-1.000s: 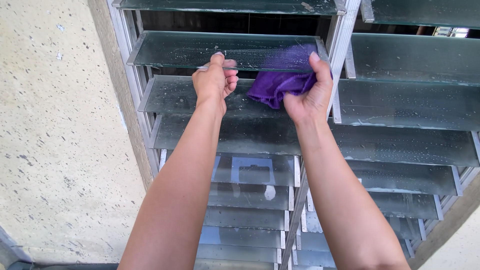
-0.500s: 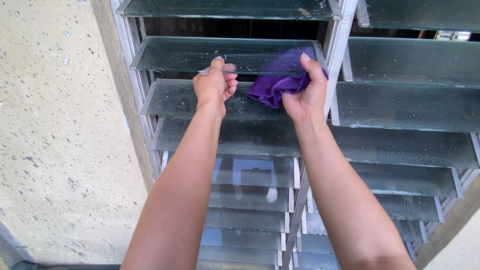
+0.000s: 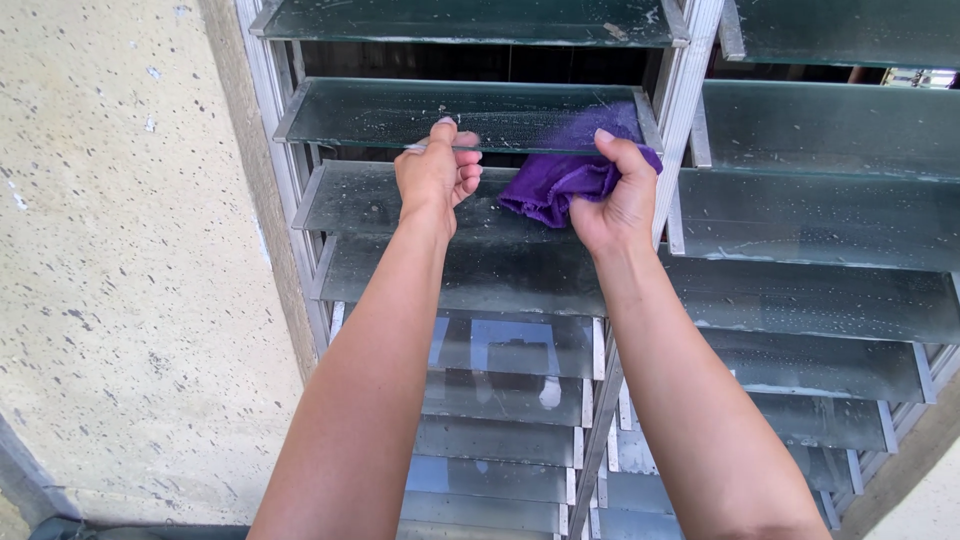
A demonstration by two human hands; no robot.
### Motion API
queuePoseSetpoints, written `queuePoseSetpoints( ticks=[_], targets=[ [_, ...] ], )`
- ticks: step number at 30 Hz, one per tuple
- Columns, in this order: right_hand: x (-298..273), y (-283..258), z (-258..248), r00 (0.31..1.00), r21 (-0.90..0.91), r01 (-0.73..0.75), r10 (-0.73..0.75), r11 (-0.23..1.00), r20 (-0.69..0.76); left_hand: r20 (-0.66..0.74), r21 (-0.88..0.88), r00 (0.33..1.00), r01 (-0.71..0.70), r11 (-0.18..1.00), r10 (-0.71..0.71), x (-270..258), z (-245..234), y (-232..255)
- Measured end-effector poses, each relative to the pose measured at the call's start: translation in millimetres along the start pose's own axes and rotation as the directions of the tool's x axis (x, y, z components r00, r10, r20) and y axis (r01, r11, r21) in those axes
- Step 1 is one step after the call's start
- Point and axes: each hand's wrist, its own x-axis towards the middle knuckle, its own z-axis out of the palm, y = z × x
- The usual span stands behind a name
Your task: The recorder is cleaning glass louvered windows using a purple cloth.
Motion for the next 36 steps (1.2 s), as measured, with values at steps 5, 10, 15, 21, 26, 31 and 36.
queuePoseSetpoints(
  ticks=[5, 10, 15, 21, 26, 31, 36],
  targets=[
    [-27.5, -0.7, 2.2, 0.998, 0.026, 0.036, -0.037, 0.999, 0.046, 0.009, 0.002, 1.0, -0.011, 1.0, 0.011, -2.9, -2.0, -0.3],
    [-42.3, 10.2, 37.9, 0.998, 0.114, 0.047, -0.051, 0.992, 0.033, 0.046, 0.08, 0.999, 0.024, 0.996, -0.028, -28.2, -22.4, 14.2],
    [-6.7, 73.7, 39.8, 0.996, 0.138, -0.009, -0.002, 0.99, 0.085, 0.006, 0.075, 0.998, 0.066, 0.995, -0.067, -27.3, -82.7, 11.8],
    [21.9, 179.7, 74.2, 0.98, 0.13, -0.189, 0.179, 0.973, 0.084, -0.079, 0.056, 0.997, 0.026, 0.998, -0.022, -27.0, -137.4, 18.7],
    [27.5, 190.6, 86.1, 0.956, 0.091, -0.281, 0.271, 0.955, 0.109, -0.134, 0.013, 0.991, 0.019, 1.0, -0.017, -23.0, -149.6, 8.7],
    [36.0, 135.6, 58.6, 0.987, 0.11, -0.09, 0.074, 0.99, 0.141, -0.139, -0.014, 0.99, 0.009, 1.0, -0.011, -23.1, -153.0, 7.1],
    [15.0, 63.5, 44.9, 0.991, 0.119, 0.119, -0.125, 0.986, 0.043, -0.112, 0.014, 0.994, 0.016, 1.0, -0.015, -24.1, -148.6, 8.3]
  ],
)
